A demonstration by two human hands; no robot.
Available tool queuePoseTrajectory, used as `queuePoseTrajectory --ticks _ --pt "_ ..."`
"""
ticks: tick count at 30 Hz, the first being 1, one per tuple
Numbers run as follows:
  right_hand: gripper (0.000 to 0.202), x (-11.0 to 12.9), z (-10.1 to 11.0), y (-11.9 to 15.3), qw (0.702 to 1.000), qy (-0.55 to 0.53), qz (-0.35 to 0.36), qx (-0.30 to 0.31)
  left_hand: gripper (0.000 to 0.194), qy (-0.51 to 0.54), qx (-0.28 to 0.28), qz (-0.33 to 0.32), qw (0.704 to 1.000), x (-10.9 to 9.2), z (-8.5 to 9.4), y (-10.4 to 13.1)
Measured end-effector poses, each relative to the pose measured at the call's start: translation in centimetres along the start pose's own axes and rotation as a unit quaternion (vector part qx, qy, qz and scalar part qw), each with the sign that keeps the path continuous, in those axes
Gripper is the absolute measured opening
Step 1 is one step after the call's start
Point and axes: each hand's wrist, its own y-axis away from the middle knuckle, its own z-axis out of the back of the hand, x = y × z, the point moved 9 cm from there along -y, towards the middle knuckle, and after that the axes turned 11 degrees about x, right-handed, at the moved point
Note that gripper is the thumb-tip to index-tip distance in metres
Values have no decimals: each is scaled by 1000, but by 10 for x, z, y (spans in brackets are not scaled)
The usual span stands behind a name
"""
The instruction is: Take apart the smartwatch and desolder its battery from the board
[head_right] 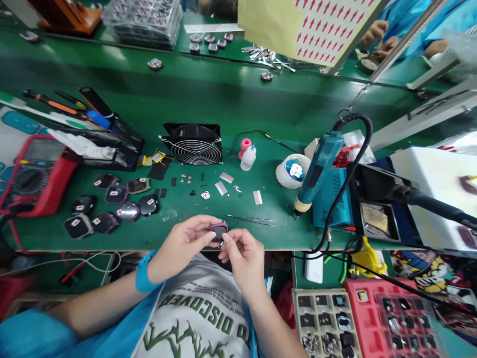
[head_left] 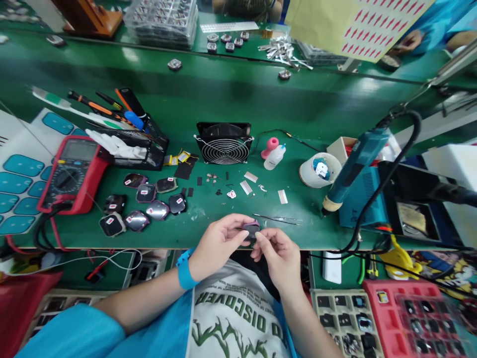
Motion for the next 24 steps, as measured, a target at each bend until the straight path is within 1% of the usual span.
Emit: queuePoseTrajectory --ticks 3,5,8,10,13,15,18,20,22,24 --pt "31 -2 5 1 1000 14 0 -28 26 3 -6 -2 1000 -1 1 0" --pt "31 -5 8 1 999 33 -7 -31 28 8 -6 4 1000 0 1 -1" --pt "28 -9 5 1 997 71 -17 9 33 20 4 21 1000 2 -1 -1" --pt "28 -9 4 1 996 77 -16 28 36 29 11 30 999 4 -2 -2" --pt "29 -9 2 3 998 57 -11 39 43 40 14 34 998 6 -2 -2" --pt "29 -10 0 4 998 55 -11 42 39 27 10 31 999 6 -1 -2" --pt "26 -7 -4 5 995 83 0 50 22 -29 1 20 999 2 2 -2" --pt "22 3 -5 5 990 127 28 51 15 -90 1 7 996 -3 3 -1" --pt "17 15 -7 4 978 188 68 53 10 -190 11 -11 982 -12 1 2" --pt "13 26 -13 3 961 242 113 66 9 -300 24 -28 953 -20 -3 6"
